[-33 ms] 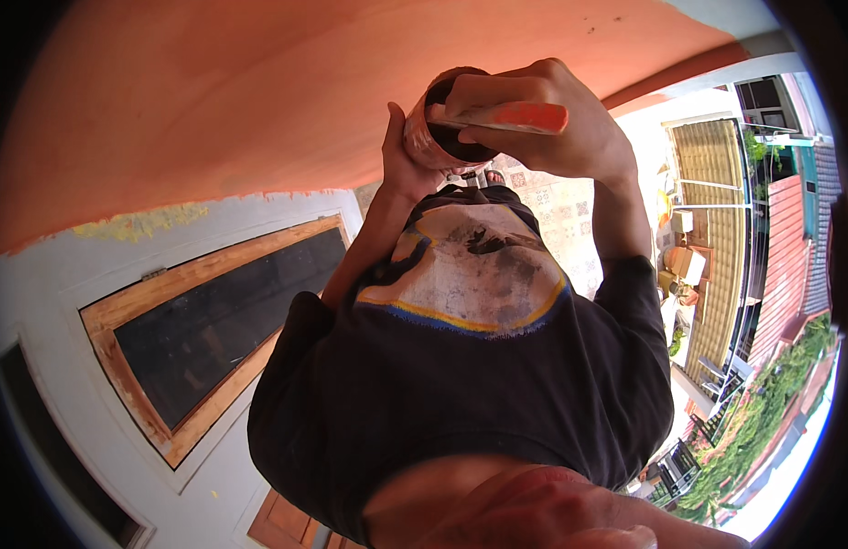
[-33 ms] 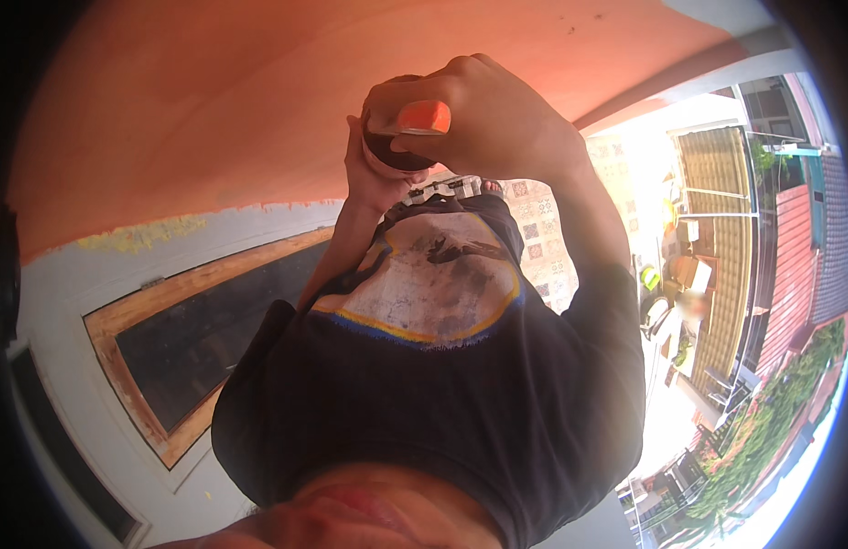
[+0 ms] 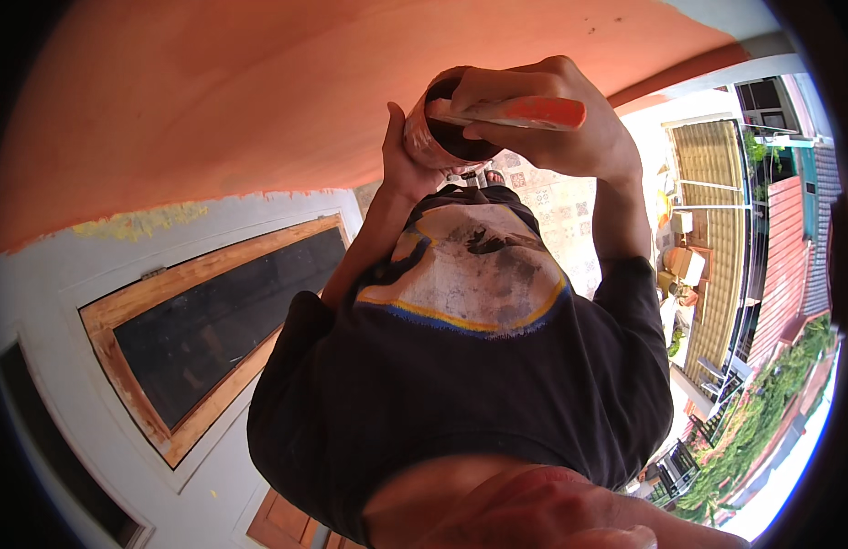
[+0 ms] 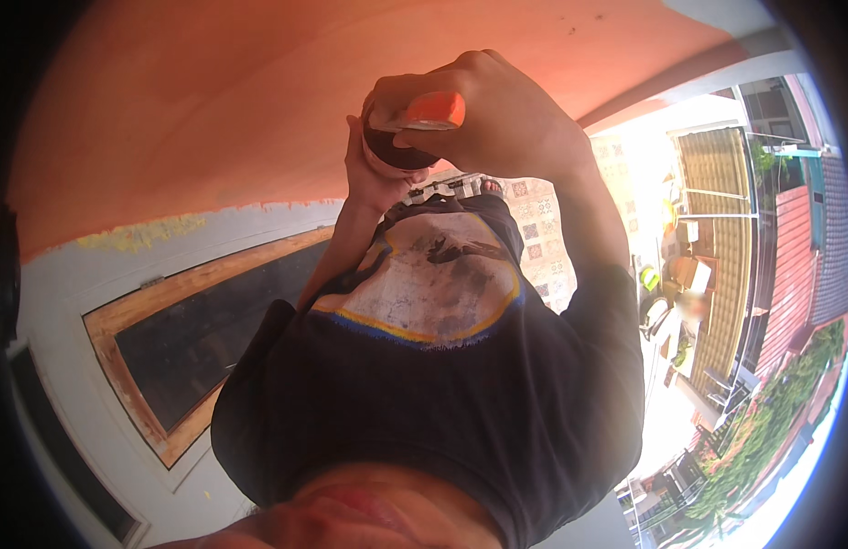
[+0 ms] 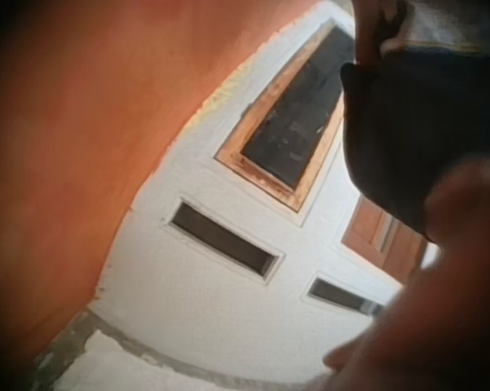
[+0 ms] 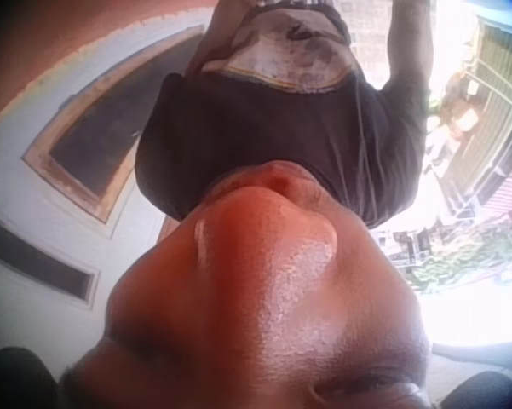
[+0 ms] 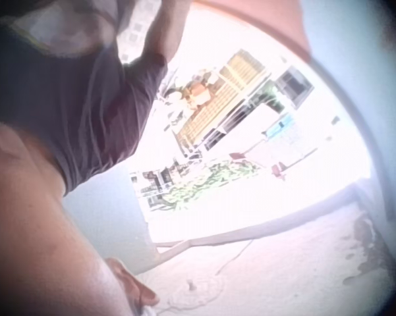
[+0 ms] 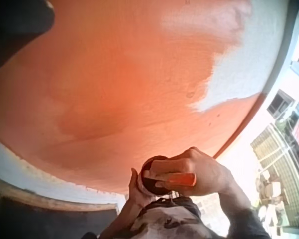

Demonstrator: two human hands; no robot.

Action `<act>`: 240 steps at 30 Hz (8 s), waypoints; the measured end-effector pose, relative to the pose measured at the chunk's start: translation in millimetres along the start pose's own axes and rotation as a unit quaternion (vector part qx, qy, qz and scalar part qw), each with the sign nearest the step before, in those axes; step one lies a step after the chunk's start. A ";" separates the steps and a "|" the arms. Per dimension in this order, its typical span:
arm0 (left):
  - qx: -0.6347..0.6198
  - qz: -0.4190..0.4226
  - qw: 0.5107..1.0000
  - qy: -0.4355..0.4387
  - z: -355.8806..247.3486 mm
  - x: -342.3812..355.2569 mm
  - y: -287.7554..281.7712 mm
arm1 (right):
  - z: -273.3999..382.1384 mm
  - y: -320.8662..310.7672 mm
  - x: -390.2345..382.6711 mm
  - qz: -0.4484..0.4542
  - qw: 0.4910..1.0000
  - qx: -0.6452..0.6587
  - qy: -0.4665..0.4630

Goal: The person paints a ceiling with orange paint using a brush and a small paint can. They repeatedly dip the brush into the can and apply paint to the ceiling surface in broad strokes.

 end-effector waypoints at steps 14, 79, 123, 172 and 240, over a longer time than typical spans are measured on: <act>-0.057 0.053 0.997 -0.020 -1.4 19.1 -10.7 | -15.2 6.6 7.3 0.072 0.994 -0.081 0.001; 0.065 -0.037 0.989 0.128 -59.5 37.4 21.6 | -34.5 -42.5 12.7 -0.327 0.875 0.284 0.216; -0.079 0.160 0.974 0.137 -103.2 -28.4 39.9 | 122.9 -203.1 325.6 -0.447 0.814 0.101 -0.359; -0.120 0.167 0.968 0.146 -104.8 -30.7 11.4 | 189.8 -54.7 400.2 -0.292 0.828 -0.294 -0.378; -0.051 0.107 0.991 0.056 -68.4 14.1 48.2 | 32.1 -298.0 151.9 -0.549 0.650 -0.522 -0.053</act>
Point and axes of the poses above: each hand's wrist, its own x-axis towards the middle knuckle, its own y-axis out of the palm, z = x × y, the point moved 4 cm from there along x, towards the middle knuckle, and after that the axes turned 9 degrees about -y, right-handed, at the moved point
